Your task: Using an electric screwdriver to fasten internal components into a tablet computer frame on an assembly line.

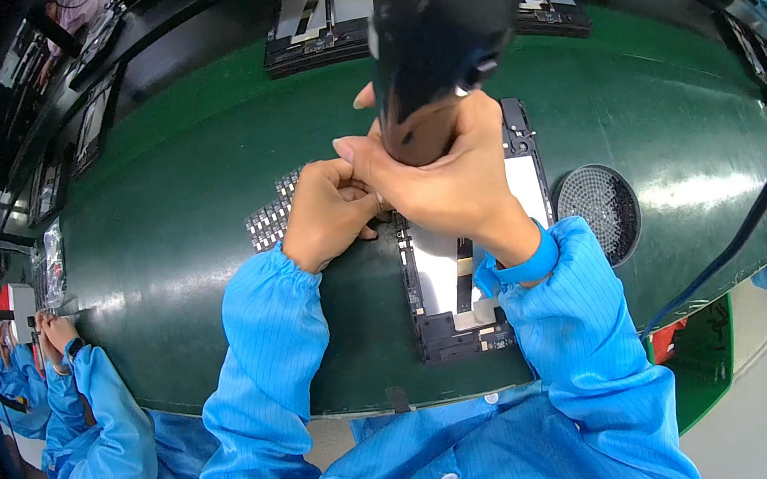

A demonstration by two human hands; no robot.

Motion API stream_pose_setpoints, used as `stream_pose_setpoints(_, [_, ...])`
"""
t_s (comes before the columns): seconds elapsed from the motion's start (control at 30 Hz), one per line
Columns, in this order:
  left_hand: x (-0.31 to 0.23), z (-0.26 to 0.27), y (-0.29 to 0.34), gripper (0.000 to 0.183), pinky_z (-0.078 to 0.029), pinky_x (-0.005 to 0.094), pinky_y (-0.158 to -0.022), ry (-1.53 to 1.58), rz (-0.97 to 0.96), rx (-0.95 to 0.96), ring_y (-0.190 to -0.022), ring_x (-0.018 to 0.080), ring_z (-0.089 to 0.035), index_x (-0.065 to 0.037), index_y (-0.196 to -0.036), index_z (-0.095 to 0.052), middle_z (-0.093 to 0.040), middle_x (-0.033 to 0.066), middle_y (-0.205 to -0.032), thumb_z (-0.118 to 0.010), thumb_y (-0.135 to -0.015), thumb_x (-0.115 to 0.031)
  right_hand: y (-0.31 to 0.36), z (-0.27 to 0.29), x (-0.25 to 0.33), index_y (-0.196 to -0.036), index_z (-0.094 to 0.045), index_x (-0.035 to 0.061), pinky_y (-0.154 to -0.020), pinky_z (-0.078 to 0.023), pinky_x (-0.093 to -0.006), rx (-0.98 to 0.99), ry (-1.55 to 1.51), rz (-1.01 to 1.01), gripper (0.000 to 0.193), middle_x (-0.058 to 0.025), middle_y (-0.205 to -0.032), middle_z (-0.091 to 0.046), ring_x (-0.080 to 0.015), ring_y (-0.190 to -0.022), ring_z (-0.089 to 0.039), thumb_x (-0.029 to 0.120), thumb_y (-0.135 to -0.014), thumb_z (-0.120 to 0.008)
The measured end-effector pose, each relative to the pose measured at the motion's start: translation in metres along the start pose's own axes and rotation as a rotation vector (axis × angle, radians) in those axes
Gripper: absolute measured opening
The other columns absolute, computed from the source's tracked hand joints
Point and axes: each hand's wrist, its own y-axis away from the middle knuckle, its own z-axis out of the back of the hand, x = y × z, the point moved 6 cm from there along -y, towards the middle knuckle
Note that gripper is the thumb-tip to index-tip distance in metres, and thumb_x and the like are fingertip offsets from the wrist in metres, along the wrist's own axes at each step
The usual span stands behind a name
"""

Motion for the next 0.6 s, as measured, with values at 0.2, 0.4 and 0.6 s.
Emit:
stream_pose_setpoints(0.2, [0.006,-0.002,-0.001,0.014,-0.046,0.0195,-0.042,0.065,0.100,0.020,-0.056,0.0090,-0.061,0.002,-0.079,-0.063,-0.065,0.0063,-0.068,-0.073,-0.076,-0.007,-0.004,0.003,0.009,-0.090,-0.059,-0.0033,-0.047,-0.042,-0.0193,-0.120,-0.132,-0.023,0.024,-0.0015,-0.059,-0.060,-0.0054,-0.052,-0.056,-0.003,-0.071,-0.073])
stream_pose_setpoints(0.4, [0.010,0.000,-0.002,0.008,-0.049,0.0213,-0.045,0.073,0.085,0.024,-0.060,0.0110,-0.064,0.003,-0.080,-0.063,-0.065,0.0072,-0.070,-0.068,-0.077,-0.003,-0.005,-0.010,-0.004,-0.099,-0.050,-0.0033,-0.045,-0.046,-0.0237,-0.018,-0.093,-0.031,0.030,-0.0068,-0.059,-0.058,-0.0119,-0.048,-0.056,-0.010,-0.075,-0.067])
stream_pose_setpoints(0.6, [0.014,0.000,-0.004,0.007,-0.051,0.0227,-0.046,0.054,0.088,0.029,-0.062,0.0117,-0.065,0.003,-0.080,-0.064,-0.066,0.0076,-0.070,-0.067,-0.077,-0.003,-0.006,-0.011,-0.007,-0.097,-0.050,-0.0029,-0.045,-0.045,-0.0231,0.010,-0.070,-0.028,0.029,-0.0059,-0.059,-0.058,-0.0108,-0.048,-0.056,-0.010,-0.075,-0.067])
